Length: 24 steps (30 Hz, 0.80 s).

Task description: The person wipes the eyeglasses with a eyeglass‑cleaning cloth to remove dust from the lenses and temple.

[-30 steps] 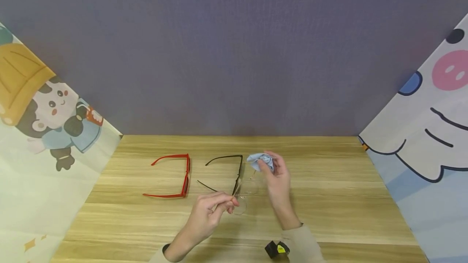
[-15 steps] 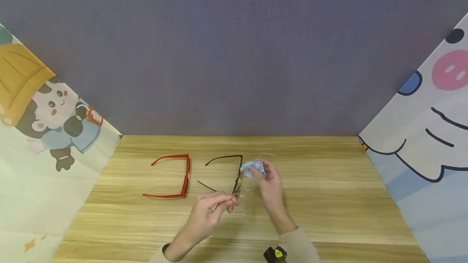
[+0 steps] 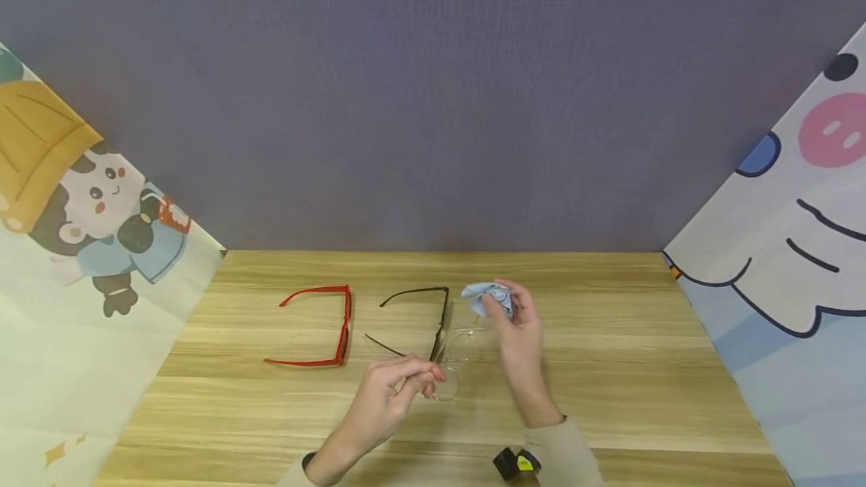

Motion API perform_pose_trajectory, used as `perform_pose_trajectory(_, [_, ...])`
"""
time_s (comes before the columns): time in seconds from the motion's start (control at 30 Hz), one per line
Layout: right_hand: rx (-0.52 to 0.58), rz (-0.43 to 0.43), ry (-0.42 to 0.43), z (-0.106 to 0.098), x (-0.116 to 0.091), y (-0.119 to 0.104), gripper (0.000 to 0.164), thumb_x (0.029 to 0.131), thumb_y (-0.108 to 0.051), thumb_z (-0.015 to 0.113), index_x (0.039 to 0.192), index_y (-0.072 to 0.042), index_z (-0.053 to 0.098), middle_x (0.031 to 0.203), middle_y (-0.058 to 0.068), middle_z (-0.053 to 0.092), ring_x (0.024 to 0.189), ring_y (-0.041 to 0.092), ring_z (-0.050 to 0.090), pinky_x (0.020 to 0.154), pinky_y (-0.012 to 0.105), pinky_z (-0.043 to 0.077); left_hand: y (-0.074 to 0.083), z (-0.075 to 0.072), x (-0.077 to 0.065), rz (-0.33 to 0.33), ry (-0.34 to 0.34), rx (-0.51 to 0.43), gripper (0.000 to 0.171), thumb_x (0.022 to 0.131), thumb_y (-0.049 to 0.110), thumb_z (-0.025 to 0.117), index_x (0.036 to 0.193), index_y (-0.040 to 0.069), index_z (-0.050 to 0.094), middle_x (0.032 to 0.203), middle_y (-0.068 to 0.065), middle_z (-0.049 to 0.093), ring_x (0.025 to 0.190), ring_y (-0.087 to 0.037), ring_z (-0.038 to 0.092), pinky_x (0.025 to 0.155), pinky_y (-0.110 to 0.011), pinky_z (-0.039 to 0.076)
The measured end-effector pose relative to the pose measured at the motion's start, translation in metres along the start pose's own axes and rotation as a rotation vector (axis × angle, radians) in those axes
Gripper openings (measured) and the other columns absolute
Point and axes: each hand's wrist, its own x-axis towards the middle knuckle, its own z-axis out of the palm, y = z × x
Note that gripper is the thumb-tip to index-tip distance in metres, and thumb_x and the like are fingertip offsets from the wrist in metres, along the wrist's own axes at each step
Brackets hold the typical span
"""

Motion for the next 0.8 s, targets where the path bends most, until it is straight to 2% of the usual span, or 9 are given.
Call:
perform_pose_trajectory(0.13, [0.003, -0.016, -0.008, -0.002, -0.001, 0.000, 0.026, 0.097, 0.001, 0.067, 0.119, -0.014, 0.066, 0.107, -0.007, 0.070, 0.099, 0.009, 0.064, 0.088, 0.019, 0.055, -0.001, 0.001, 0.000, -0.012, -0.007, -0.008, 0.012, 0.093, -0.006, 0.066, 0.096, 0.001, 0.075, 0.074, -0.004, 0.071, 0.062, 0.001, 0.059, 0.046, -0.005, 0.038])
perform_pose_trajectory(0.23, [0.019, -0.045, -0.027, -0.005, -0.001, 0.002, 0.027, 0.097, 0.003, 0.066, 0.123, -0.006, 0.064, 0.107, -0.006, 0.069, 0.097, 0.009, 0.064, 0.087, 0.019, 0.056, -0.003, 0.002, -0.001, -0.032, -0.015, -0.027, 0.012, 0.095, -0.005, 0.065, 0.096, 0.002, 0.075, 0.075, -0.004, 0.072, 0.063, 0.000, 0.060, 0.048, -0.006, 0.040])
perform_pose_trajectory(0.33, [0.055, -0.090, -0.037, -0.009, -0.001, 0.006, 0.029, 0.097, 0.007, 0.064, 0.126, 0.001, 0.061, 0.108, -0.005, 0.070, 0.096, 0.010, 0.064, 0.086, 0.019, 0.056, -0.008, 0.004, -0.001, -0.096, -0.017, -0.091, 0.012, 0.099, 0.000, 0.063, 0.097, 0.002, 0.075, 0.076, -0.005, 0.072, 0.059, 0.000, 0.056, 0.048, -0.011, 0.042])
perform_pose_trajectory(0.47, [0.104, -0.128, -0.031, -0.016, -0.001, 0.010, 0.030, 0.097, 0.013, 0.060, 0.123, -0.001, 0.063, 0.111, -0.004, 0.069, 0.100, 0.009, 0.065, 0.088, 0.018, 0.055, -0.015, 0.007, 0.001, -0.208, -0.004, -0.182, 0.015, 0.102, 0.005, 0.061, 0.098, 0.000, 0.074, 0.076, -0.008, 0.071, 0.059, -0.001, 0.054, 0.054, -0.017, 0.049])
perform_pose_trajectory(0.57, [0.109, -0.114, -0.006, -0.024, -0.001, 0.012, 0.030, 0.097, 0.012, 0.061, 0.122, -0.006, 0.064, 0.113, -0.004, 0.069, 0.103, 0.009, 0.065, 0.089, 0.018, 0.055, -0.020, 0.011, 0.004, -0.259, -0.003, -0.197, 0.015, 0.102, 0.005, 0.061, 0.098, -0.001, 0.074, 0.076, -0.010, 0.071, 0.058, 0.002, 0.050, 0.052, -0.017, 0.048])
perform_pose_trajectory(0.7, [0.099, -0.094, 0.036, -0.035, -0.002, 0.014, 0.030, 0.098, 0.010, 0.061, 0.124, -0.004, 0.062, 0.114, -0.003, 0.069, 0.106, 0.010, 0.064, 0.091, 0.017, 0.055, -0.026, 0.017, 0.007, -0.296, -0.015, -0.195, 0.016, 0.102, 0.008, 0.062, 0.099, -0.001, 0.075, 0.078, -0.010, 0.072, 0.054, 0.006, 0.039, 0.047, -0.014, 0.036])
perform_pose_trajectory(0.8, [0.099, -0.099, 0.062, -0.044, -0.002, 0.016, 0.031, 0.098, 0.010, 0.061, 0.126, -0.002, 0.062, 0.114, -0.002, 0.068, 0.107, 0.010, 0.064, 0.092, 0.017, 0.055, -0.030, 0.023, 0.009, -0.315, -0.031, -0.207, 0.019, 0.103, 0.012, 0.061, 0.100, -0.002, 0.075, 0.079, -0.010, 0.072, 0.055, 0.005, 0.040, 0.047, -0.013, 0.034])
